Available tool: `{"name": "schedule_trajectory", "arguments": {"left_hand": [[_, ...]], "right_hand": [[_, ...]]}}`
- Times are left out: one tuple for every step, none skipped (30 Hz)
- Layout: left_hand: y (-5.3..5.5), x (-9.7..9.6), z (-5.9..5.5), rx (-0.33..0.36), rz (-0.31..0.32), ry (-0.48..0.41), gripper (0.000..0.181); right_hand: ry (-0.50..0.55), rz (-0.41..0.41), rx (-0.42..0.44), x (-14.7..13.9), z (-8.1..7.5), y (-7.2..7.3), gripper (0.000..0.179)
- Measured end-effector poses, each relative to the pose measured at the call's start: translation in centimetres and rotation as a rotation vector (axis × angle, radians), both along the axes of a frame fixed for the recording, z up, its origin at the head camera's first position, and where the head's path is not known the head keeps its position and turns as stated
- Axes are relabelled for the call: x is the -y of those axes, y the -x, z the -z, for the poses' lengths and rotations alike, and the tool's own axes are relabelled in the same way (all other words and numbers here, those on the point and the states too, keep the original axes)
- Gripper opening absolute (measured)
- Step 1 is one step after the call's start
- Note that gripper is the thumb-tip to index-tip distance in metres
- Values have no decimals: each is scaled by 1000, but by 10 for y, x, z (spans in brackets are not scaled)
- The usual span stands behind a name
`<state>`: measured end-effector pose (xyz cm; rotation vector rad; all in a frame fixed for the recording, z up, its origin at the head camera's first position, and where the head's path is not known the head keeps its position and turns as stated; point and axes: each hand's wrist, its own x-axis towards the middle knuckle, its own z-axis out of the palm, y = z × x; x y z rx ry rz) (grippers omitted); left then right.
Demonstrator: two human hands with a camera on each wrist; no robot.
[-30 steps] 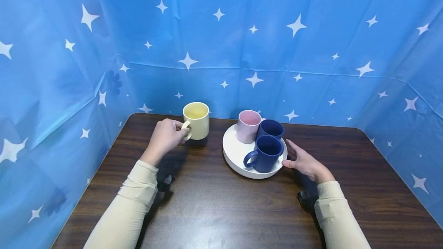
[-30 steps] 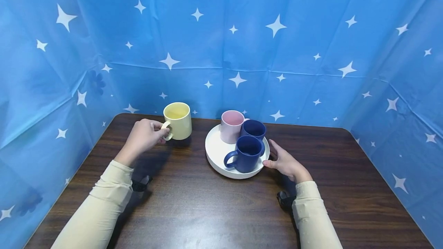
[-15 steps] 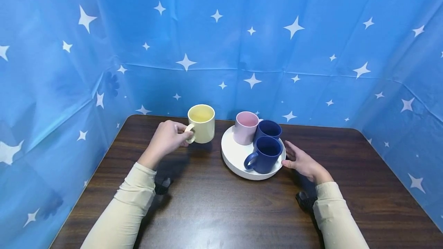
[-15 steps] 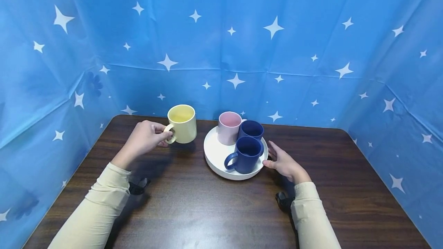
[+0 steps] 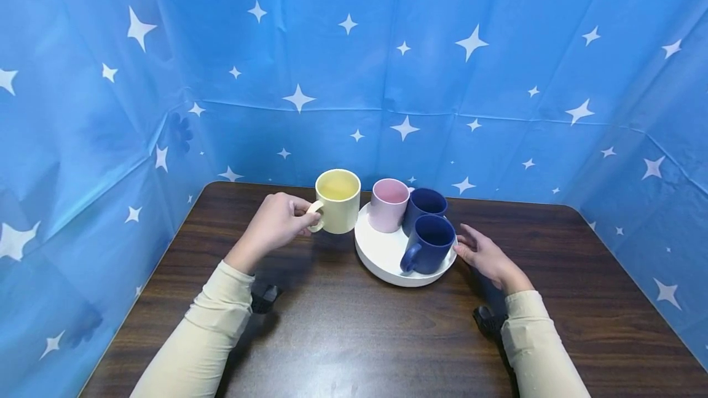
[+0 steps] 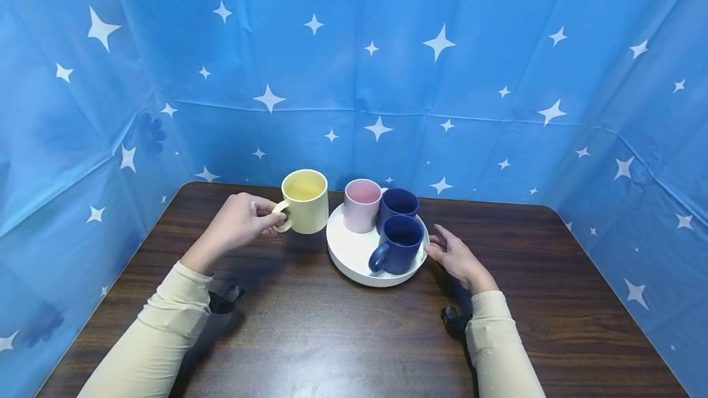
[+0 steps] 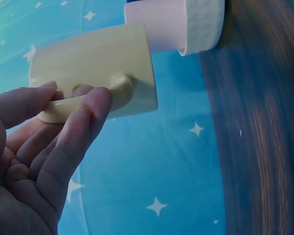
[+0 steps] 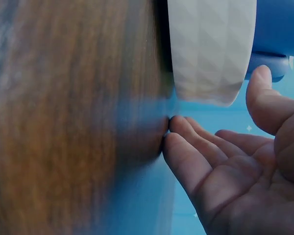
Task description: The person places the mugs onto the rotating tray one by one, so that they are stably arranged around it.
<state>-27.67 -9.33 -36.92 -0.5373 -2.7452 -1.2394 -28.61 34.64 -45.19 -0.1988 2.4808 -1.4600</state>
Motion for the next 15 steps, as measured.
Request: {"name": "schedule_trajectory", "arguments": {"left_hand": [[0, -1, -1, -7, 5, 8, 13], [-1, -2, -2, -14, 8, 16, 13], [-1, -3, -2, -20, 13, 21, 12], [-2, -4, -3, -26, 19, 22, 12], [-2, -5, -3, -30, 25, 23, 11], [-3, -6, -3, -32, 31, 22, 11], [-3, -7, -3, -34, 39, 21, 11], [-4, -8, -2, -35, 45, 21, 11], [-4, -9, -1, -33, 50, 19, 10], [-4, -10, 0, -32, 58, 19, 10], [-5, -11, 1, -31, 66, 20, 10], [-5, -12, 1, -33, 73, 24, 10], [-6, -13, 2, -33, 79, 27, 10], [-6, -14, 3, -33, 85, 28, 10], [-6, -16, 3, -29, 94, 24, 10]], "right_hand": [[5, 1, 5, 0, -1, 0, 71], [9, -2, 10, -1, -1, 1, 71], [13, -3, 11, -1, -1, 1, 71], [19, -7, 12, -2, -2, 2, 71], [22, -10, 11, -2, -2, 2, 71], [24, -21, 8, -3, -2, 2, 72], [18, -37, 2, -3, -2, 2, 74], [17, -56, 0, -4, -2, 2, 77], [19, -76, -1, -4, -1, 1, 80], [27, -98, 0, -4, 0, 1, 82], [34, -122, 1, -4, 0, 0, 86], [39, -143, 3, -4, 1, 0, 89], [40, -158, 2, -4, 2, -1, 92], [46, -166, 4, -4, 3, -1, 95], [45, -170, 4, -3, 3, -1, 97]]}}
